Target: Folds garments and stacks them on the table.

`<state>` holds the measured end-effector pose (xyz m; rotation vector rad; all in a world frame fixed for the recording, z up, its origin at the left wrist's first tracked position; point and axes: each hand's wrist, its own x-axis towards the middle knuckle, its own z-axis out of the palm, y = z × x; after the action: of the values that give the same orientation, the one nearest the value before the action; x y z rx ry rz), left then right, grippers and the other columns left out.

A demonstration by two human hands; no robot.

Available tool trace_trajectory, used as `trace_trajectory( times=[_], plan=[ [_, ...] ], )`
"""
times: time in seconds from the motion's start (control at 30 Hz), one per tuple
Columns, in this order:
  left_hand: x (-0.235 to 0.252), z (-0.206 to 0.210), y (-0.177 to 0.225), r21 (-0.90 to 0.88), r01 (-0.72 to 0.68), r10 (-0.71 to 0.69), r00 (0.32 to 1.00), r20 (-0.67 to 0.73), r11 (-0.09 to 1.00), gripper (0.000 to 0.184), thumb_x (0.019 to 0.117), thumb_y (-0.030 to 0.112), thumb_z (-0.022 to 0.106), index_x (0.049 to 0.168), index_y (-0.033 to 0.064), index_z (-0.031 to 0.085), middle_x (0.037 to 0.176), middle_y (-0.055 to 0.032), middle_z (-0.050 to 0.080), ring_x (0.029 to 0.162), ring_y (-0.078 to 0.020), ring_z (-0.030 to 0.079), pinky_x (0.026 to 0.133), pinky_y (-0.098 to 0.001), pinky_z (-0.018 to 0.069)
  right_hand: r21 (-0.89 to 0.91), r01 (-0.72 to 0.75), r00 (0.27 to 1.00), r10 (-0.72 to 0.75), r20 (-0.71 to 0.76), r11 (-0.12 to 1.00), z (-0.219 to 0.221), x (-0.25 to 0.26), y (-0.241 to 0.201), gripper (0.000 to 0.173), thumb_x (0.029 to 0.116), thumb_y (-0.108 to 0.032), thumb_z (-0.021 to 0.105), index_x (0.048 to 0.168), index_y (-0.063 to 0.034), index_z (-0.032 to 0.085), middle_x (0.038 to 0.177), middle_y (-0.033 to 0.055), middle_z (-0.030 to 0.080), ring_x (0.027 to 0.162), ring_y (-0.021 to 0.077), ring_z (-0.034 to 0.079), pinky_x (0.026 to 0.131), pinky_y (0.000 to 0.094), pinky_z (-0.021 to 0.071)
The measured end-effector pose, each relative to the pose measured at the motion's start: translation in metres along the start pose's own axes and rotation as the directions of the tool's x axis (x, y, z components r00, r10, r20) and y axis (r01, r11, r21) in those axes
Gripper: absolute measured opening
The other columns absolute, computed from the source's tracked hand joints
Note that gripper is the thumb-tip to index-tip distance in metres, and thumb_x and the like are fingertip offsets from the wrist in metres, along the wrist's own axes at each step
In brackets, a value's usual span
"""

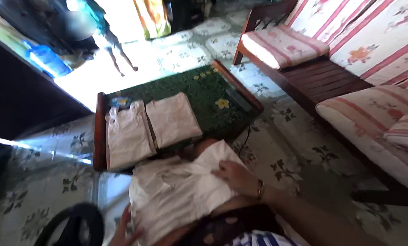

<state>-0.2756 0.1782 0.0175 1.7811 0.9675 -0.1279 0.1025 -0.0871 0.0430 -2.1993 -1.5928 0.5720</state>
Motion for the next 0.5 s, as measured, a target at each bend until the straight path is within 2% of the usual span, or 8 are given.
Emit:
trace_trajectory(
  times=[0.03, 0.1, 0.17, 0.27, 0.33, 0.37, 0.43, 0.5],
  plan=[
    [0.0, 0.0, 0.001, -0.008, 0.021, -0.021, 0.999, -0.042, 1.0, 0.1, 0.0876, 0.031, 0.076, 0.163, 0.0062, 0.014, 0.154, -0.0303, 0.038, 0.14, -0.0435, 0.044, 0.112, -0.0578, 0.0412, 0.043, 0.008, 0.995, -0.003, -0.1, 0.999, -0.003, -0.002, 0.004, 0.032, 0.0923, -0.007, 0.064, 0.121, -0.0133, 0.076, 0.109, 0.0236, 0.068, 0.1, 0.0408, 0.067, 0.086, 0.0565, 0.0556],
    [0.0, 0.003, 0.012, 0.025, 0.049, -0.044, 0.985, -0.167, 0.999, 0.091, 0.0916, 0.032, 0.072, 0.162, 0.0057, 0.02, 0.157, -0.0302, 0.034, 0.14, -0.0456, 0.042, 0.111, -0.0599, 0.0411, 0.089, -0.043, 0.94, 0.07, -0.333, 0.995, -0.016, -0.009, 0.021, 0.029, 0.0907, -0.004, 0.061, 0.114, -0.0069, 0.078, 0.103, 0.0229, 0.069, 0.089, 0.0362, 0.069, 0.079, 0.0525, 0.0578],
    [0.001, 0.008, 0.023, 0.108, -0.007, 0.038, 0.958, -0.285, 0.994, 0.087, 0.0906, 0.036, 0.071, 0.159, 0.001, 0.028, 0.158, -0.0337, 0.027, 0.143, -0.0484, 0.035, 0.11, -0.0634, 0.037, 0.144, -0.24, 0.856, 0.28, -0.435, 0.96, -0.035, -0.024, 0.043, 0.024, 0.0949, -0.006, 0.062, 0.113, -0.0052, 0.078, 0.108, 0.0222, 0.069, 0.093, 0.0349, 0.068, 0.082, 0.0535, 0.0566],
    [0.007, 0.017, 0.04, 0.244, -0.114, 0.19, 0.929, -0.317, 0.963, 0.082, 0.0901, 0.046, 0.065, 0.154, 0.0017, 0.039, 0.159, -0.0326, 0.026, 0.148, -0.047, 0.027, 0.114, -0.0618, 0.032, 0.066, -0.646, 0.726, 0.639, -0.254, 0.76, -0.067, -0.053, 0.081, 0.023, 0.0992, -0.009, 0.06, 0.115, 0.0007, 0.074, 0.123, 0.0294, 0.061, 0.108, 0.0476, 0.062, 0.09, 0.0673, 0.0484],
    [0.018, 0.022, 0.059, 0.367, -0.194, 0.299, 0.919, -0.256, 0.91, 0.076, 0.0911, 0.048, 0.064, 0.15, 0.0024, 0.047, 0.158, -0.0327, 0.03, 0.146, -0.051, 0.028, 0.115, -0.0657, 0.0291, -0.082, -0.768, 0.64, 0.763, -0.092, 0.635, -0.073, -0.068, 0.103, 0.029, 0.1004, -0.016, 0.061, 0.123, -0.0011, 0.071, 0.135, 0.0336, 0.055, 0.121, 0.0536, 0.055, 0.098, 0.0721, 0.0435],
    [0.024, 0.026, 0.07, 0.431, -0.234, 0.345, 0.917, -0.2, 0.872, 0.071, 0.0925, 0.047, 0.062, 0.148, 0.0041, 0.051, 0.157, -0.0322, 0.033, 0.145, -0.0535, 0.03, 0.112, -0.0702, 0.029, -0.094, -0.771, 0.636, 0.769, -0.07, 0.63, -0.071, -0.072, 0.105, 0.033, 0.1004, -0.016, 0.061, 0.13, -0.0023, 0.068, 0.137, 0.0345, 0.053, 0.125, 0.0544, 0.052, 0.1, 0.0717, 0.0423],
    [0.039, 0.04, 0.094, 0.527, -0.332, 0.418, 0.907, -0.05, 0.782, 0.055, 0.0966, 0.037, 0.061, 0.143, 0.0085, 0.058, 0.154, -0.0288, 0.041, 0.144, -0.0547, 0.031, 0.11, -0.0752, 0.0274, 0.035, -0.689, 0.719, 0.688, -0.101, 0.724, -0.061, -0.072, 0.091, 0.038, 0.1025, -0.01, 0.058, 0.14, -0.0036, 0.06, 0.139, 0.0319, 0.052, 0.126, 0.05, 0.053, 0.103, 0.0646, 0.0439],
    [0.056, 0.061, 0.116, 0.581, -0.41, 0.426, 0.897, 0.119, 0.703, 0.043, 0.0979, 0.026, 0.062, 0.139, 0.014, 0.063, 0.151, -0.0206, 0.05, 0.144, -0.0494, 0.036, 0.111, -0.0747, 0.0252, 0.177, -0.441, 0.867, 0.469, -0.169, 0.88, -0.037, -0.064, 0.074, 0.034, 0.0997, -0.003, 0.057, 0.132, -0.0023, 0.067, 0.128, 0.0273, 0.061, 0.116, 0.0409, 0.061, 0.097, 0.055, 0.0511]
  ],
)
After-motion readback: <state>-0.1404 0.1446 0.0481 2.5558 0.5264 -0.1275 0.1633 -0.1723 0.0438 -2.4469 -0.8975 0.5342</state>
